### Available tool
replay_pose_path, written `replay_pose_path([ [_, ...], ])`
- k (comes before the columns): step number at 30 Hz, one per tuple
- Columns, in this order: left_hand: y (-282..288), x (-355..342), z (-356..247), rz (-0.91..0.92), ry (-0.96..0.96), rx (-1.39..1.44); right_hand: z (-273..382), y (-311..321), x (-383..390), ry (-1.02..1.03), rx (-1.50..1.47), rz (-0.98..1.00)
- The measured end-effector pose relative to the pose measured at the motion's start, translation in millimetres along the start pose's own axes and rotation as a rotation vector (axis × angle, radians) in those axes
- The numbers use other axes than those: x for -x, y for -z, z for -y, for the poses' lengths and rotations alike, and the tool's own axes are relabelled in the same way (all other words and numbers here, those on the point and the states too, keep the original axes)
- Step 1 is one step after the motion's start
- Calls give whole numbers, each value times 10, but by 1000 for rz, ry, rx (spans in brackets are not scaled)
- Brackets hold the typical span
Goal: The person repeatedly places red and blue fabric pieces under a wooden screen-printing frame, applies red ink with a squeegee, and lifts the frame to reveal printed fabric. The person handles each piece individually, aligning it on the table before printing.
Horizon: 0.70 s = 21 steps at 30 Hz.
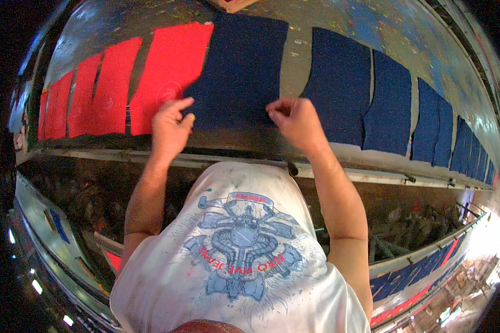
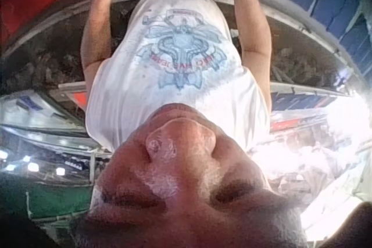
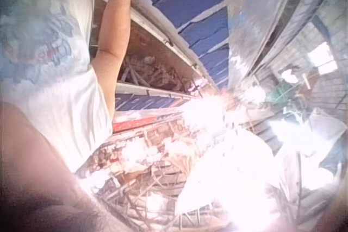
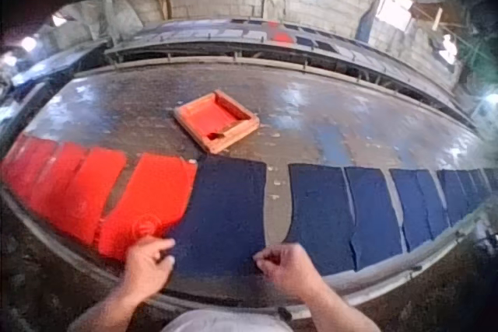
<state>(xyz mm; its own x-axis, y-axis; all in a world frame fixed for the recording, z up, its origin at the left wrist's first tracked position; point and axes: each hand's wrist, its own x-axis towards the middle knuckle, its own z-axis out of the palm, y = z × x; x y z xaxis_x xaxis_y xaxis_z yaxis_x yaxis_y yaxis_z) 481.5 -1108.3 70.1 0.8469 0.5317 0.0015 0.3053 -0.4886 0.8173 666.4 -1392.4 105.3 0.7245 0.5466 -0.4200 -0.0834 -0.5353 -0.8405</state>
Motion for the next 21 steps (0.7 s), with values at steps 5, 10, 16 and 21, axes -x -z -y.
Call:
replay_pose_path([
  [5,-176,164,43,31,13,-136,-274,-212,2,-15,298,-2],
  [10,-196,165,80,-12,-32,-120,-285,-229,4,-6,328,-41],
  [16,-86,80,140,-52,-22,53,-117,-147,8,-49,-73,52],
  [21,187,-71,29,-39,56,284,139,71,75,33,-352,25],
])
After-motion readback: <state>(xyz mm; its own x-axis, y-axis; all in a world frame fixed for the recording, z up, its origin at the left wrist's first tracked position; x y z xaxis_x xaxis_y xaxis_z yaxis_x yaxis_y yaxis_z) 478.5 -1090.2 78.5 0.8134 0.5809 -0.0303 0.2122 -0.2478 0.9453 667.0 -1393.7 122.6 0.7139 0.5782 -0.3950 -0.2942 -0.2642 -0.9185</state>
